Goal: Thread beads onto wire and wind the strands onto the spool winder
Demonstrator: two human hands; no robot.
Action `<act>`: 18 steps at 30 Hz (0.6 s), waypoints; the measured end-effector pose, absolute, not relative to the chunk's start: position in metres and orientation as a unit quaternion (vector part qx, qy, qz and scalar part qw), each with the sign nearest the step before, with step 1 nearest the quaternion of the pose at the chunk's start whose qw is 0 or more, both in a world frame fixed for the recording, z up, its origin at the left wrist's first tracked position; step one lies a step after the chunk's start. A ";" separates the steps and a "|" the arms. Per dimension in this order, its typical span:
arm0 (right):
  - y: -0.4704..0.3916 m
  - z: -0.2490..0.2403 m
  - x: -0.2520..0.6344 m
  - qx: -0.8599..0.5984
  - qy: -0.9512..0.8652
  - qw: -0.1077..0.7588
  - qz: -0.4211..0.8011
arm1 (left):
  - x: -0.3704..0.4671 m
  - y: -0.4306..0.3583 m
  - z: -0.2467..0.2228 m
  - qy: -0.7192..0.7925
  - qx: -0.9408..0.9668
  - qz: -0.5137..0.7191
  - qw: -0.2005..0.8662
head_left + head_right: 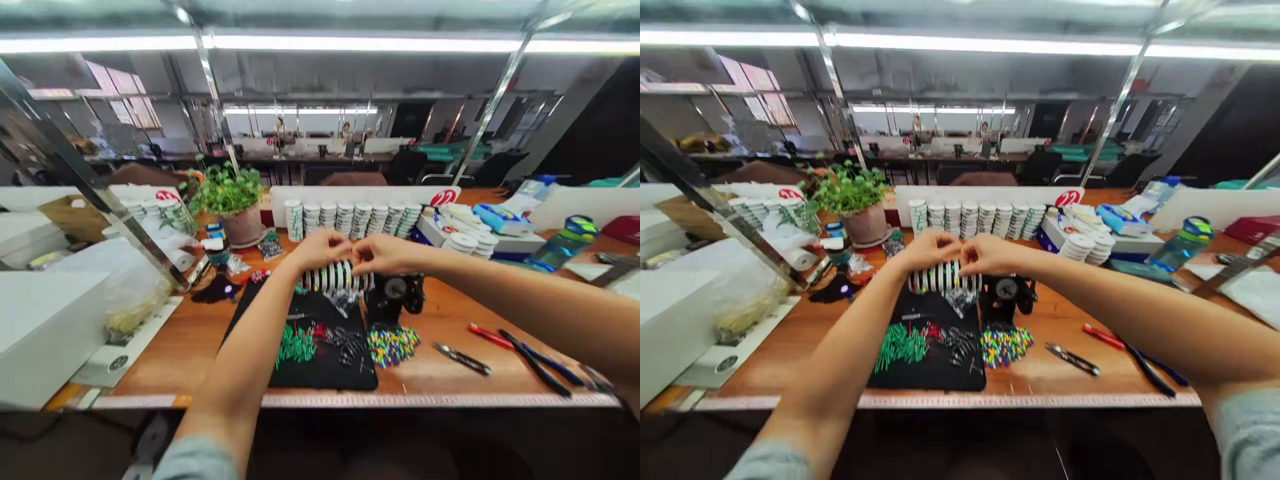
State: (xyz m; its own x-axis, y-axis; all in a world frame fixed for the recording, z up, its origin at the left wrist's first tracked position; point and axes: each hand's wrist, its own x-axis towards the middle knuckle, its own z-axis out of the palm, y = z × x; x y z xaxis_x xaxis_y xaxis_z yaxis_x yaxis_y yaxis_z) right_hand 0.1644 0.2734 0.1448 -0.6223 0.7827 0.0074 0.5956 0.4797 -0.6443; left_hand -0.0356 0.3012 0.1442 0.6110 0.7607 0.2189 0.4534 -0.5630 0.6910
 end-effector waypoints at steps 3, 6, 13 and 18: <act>0.226 0.138 0.177 -0.423 -0.841 0.276 0.195 | -0.042 0.268 0.149 0.359 0.816 0.419 0.175; 0.148 0.120 0.182 -0.385 -0.839 0.331 0.194 | -0.075 0.200 0.144 0.320 0.761 0.564 -0.026; 0.012 -0.020 0.142 -0.318 -0.871 0.184 0.325 | -0.197 0.025 0.040 0.392 0.807 0.438 -0.058; 0.006 -0.062 0.140 -0.288 -0.894 0.266 0.217 | -0.258 -0.040 -0.046 0.644 0.660 0.378 0.082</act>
State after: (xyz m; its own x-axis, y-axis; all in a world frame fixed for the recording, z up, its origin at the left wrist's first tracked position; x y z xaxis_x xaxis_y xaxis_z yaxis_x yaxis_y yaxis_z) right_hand 0.1397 0.0063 -0.0620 -0.6922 0.6309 0.3504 0.4000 0.7395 -0.5413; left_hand -0.2576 -0.0398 -0.0458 -0.1147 0.9117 0.3945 0.7883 -0.1581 0.5947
